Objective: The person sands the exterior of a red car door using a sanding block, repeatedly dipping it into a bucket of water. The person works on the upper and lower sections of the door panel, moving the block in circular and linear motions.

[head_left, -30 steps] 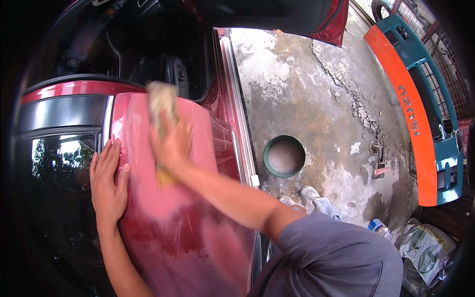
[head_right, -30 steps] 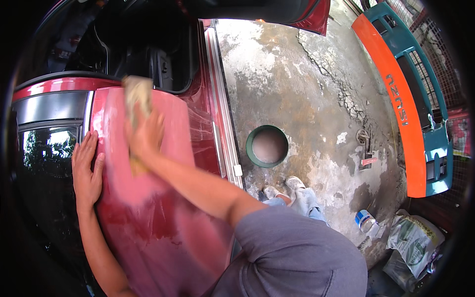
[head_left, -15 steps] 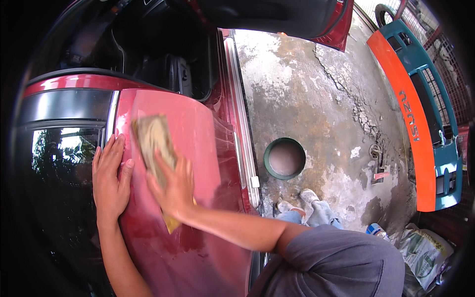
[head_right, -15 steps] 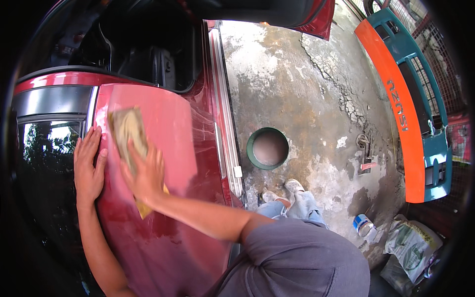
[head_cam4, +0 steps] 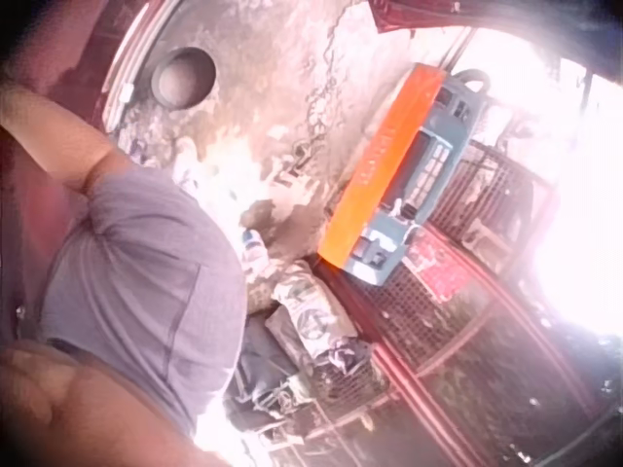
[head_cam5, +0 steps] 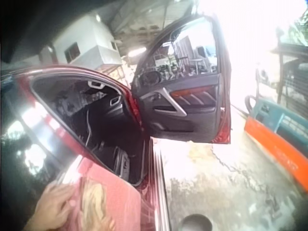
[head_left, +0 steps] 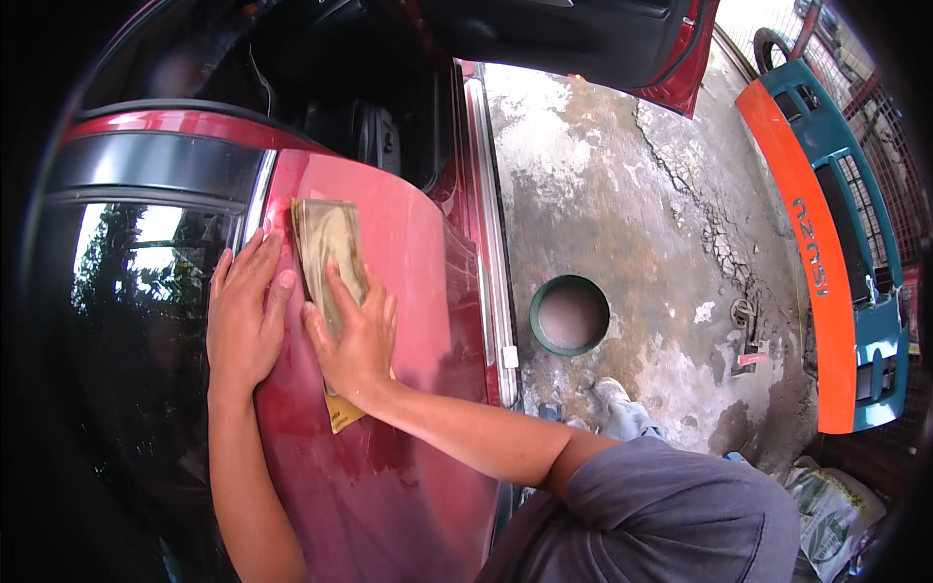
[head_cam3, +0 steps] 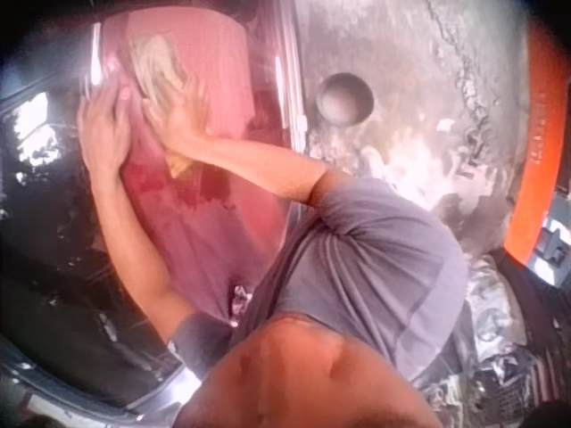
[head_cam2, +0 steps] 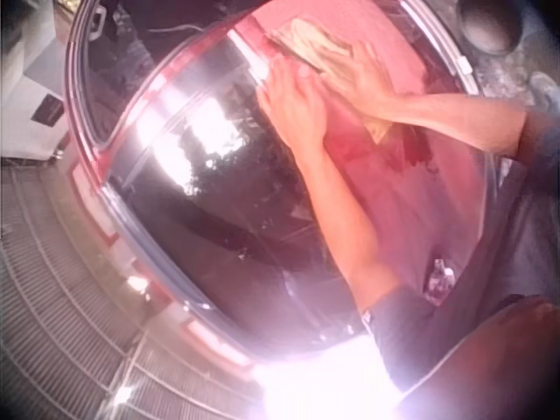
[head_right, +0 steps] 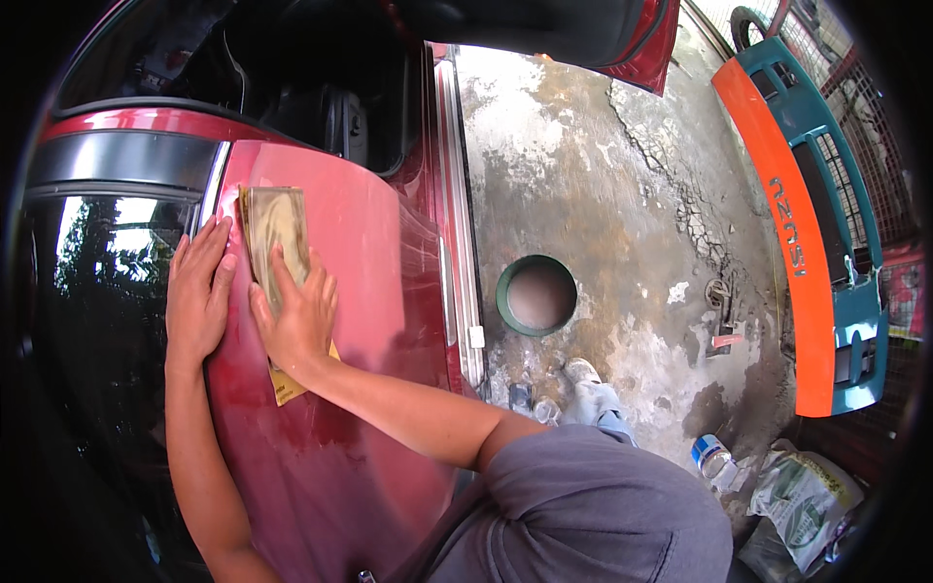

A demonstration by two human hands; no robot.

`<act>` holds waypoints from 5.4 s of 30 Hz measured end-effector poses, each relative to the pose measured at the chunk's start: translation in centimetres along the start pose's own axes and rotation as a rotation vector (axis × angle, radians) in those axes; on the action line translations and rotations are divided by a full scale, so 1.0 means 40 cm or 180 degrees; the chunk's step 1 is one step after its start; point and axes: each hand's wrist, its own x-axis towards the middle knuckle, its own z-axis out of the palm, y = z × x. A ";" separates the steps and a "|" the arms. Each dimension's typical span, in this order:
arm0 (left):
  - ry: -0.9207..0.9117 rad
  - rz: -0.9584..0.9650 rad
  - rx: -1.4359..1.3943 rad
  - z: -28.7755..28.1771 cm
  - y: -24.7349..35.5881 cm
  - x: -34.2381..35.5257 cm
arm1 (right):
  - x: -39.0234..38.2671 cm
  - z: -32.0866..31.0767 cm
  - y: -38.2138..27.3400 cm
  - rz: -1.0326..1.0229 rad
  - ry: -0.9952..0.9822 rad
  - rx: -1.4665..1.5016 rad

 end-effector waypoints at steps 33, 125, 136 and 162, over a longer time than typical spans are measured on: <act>0.0137 -0.0097 -0.0140 -0.003 0.000 -0.005 | 0.089 -0.020 0.181 -0.0005 -0.0299 0.0440; -0.1755 0.0804 0.2081 0.258 0.327 -0.249 | -0.157 -0.544 0.668 0.3068 0.0170 0.2419; -0.2021 0.1257 0.1571 0.153 0.254 -0.249 | -0.284 -0.607 0.985 0.3163 0.0422 0.1230; -0.3123 -0.0114 -0.2550 1.835 1.149 0.072 | 0.064 -0.849 1.605 0.3925 0.0223 0.1550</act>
